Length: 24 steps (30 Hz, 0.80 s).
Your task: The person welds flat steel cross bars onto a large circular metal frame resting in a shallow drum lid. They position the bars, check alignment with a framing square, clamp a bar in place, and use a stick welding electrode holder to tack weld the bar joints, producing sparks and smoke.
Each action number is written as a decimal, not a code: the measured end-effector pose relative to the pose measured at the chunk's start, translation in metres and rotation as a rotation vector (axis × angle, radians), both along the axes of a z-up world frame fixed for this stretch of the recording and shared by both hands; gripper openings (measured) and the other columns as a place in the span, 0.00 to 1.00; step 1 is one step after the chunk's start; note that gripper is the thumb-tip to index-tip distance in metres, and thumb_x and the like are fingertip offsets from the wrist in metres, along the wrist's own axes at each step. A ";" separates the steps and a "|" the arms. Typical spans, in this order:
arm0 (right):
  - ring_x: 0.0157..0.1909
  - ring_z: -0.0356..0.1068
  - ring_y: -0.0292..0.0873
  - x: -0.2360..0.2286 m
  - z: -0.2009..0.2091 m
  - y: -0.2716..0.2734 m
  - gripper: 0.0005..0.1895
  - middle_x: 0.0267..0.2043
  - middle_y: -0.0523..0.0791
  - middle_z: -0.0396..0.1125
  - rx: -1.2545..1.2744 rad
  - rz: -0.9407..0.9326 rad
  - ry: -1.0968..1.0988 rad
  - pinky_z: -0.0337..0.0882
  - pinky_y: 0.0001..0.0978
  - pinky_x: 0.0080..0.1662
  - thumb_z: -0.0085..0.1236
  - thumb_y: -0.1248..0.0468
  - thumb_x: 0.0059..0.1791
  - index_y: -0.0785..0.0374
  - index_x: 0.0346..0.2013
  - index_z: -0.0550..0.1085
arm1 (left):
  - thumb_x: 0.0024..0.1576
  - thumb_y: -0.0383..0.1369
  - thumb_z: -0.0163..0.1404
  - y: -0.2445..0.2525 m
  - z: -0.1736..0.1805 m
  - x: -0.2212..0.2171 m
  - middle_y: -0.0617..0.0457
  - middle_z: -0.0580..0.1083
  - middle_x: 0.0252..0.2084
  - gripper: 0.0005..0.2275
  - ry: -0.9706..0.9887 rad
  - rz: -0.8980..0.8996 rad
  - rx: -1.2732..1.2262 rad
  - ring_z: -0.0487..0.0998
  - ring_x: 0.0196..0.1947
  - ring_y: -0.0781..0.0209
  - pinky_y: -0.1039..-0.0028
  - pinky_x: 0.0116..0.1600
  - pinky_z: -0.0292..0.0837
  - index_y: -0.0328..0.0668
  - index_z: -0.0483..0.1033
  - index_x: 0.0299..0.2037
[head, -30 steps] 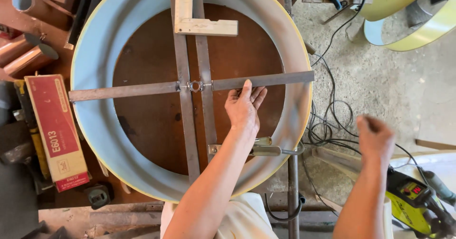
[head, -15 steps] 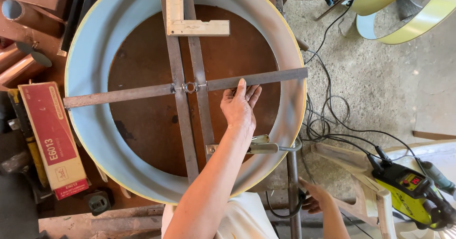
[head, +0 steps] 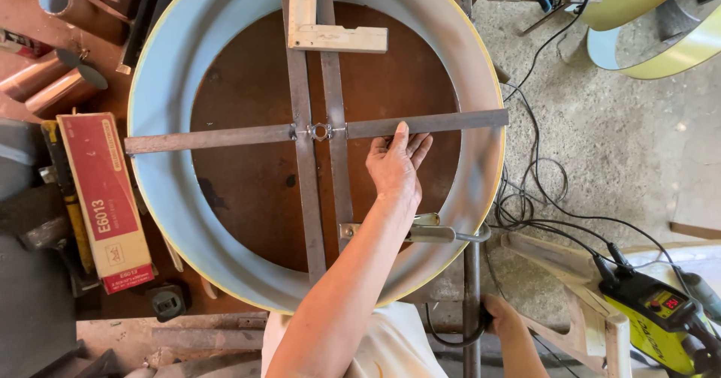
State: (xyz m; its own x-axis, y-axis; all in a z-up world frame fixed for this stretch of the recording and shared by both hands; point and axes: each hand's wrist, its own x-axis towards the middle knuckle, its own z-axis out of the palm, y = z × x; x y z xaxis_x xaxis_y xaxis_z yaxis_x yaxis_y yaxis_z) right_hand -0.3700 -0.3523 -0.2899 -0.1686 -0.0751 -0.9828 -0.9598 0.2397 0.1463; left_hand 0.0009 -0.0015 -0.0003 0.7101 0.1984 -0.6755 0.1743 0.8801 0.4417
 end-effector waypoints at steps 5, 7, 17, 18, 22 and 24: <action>0.23 0.67 0.44 0.002 0.043 -0.005 0.11 0.25 0.44 0.69 -0.323 -0.178 -0.086 0.69 0.43 0.28 0.52 0.57 0.53 0.60 0.33 0.74 | 0.62 0.29 0.52 -0.002 -0.005 0.000 0.45 0.77 0.41 0.06 0.007 0.004 -0.004 0.82 0.41 0.52 0.58 0.53 0.83 0.35 0.71 0.43; 0.23 0.65 0.42 -0.010 0.058 -0.023 0.09 0.26 0.42 0.66 -0.517 -0.267 -0.130 0.64 0.41 0.26 0.55 0.57 0.54 0.57 0.35 0.72 | 0.62 0.29 0.52 -0.002 -0.007 0.000 0.45 0.77 0.41 0.06 0.007 0.005 -0.005 0.82 0.41 0.52 0.58 0.53 0.83 0.34 0.71 0.43; 0.32 0.70 0.43 0.006 0.225 -0.105 0.10 0.34 0.47 0.68 -0.638 -0.302 -0.720 0.73 0.40 0.34 0.53 0.64 0.56 0.67 0.48 0.68 | 0.62 0.28 0.52 -0.002 -0.004 -0.005 0.45 0.77 0.42 0.06 -0.003 0.001 -0.012 0.82 0.42 0.52 0.58 0.54 0.83 0.33 0.70 0.44; 0.32 0.71 0.47 0.017 0.240 -0.108 0.10 0.34 0.48 0.68 -0.532 -0.151 -0.667 0.74 0.44 0.35 0.51 0.65 0.53 0.68 0.46 0.68 | 0.62 0.28 0.52 -0.001 -0.004 -0.003 0.45 0.77 0.42 0.06 -0.008 0.000 -0.015 0.82 0.42 0.52 0.58 0.54 0.83 0.33 0.70 0.44; 0.28 0.66 0.55 0.017 0.281 -0.079 0.13 0.32 0.57 0.63 -0.525 -0.053 -0.755 0.67 0.50 0.29 0.52 0.58 0.60 0.65 0.50 0.66 | 0.62 0.29 0.51 -0.001 0.001 0.001 0.47 0.76 0.43 0.07 0.004 0.011 -0.025 0.81 0.43 0.52 0.58 0.54 0.82 0.34 0.70 0.46; 0.32 0.69 0.53 0.031 0.304 -0.068 0.14 0.33 0.56 0.66 -0.374 0.122 -1.015 0.70 0.48 0.34 0.55 0.57 0.58 0.65 0.49 0.68 | 0.62 0.29 0.50 -0.001 0.003 -0.003 0.48 0.76 0.43 0.07 0.031 -0.009 -0.023 0.81 0.43 0.53 0.59 0.54 0.82 0.35 0.70 0.46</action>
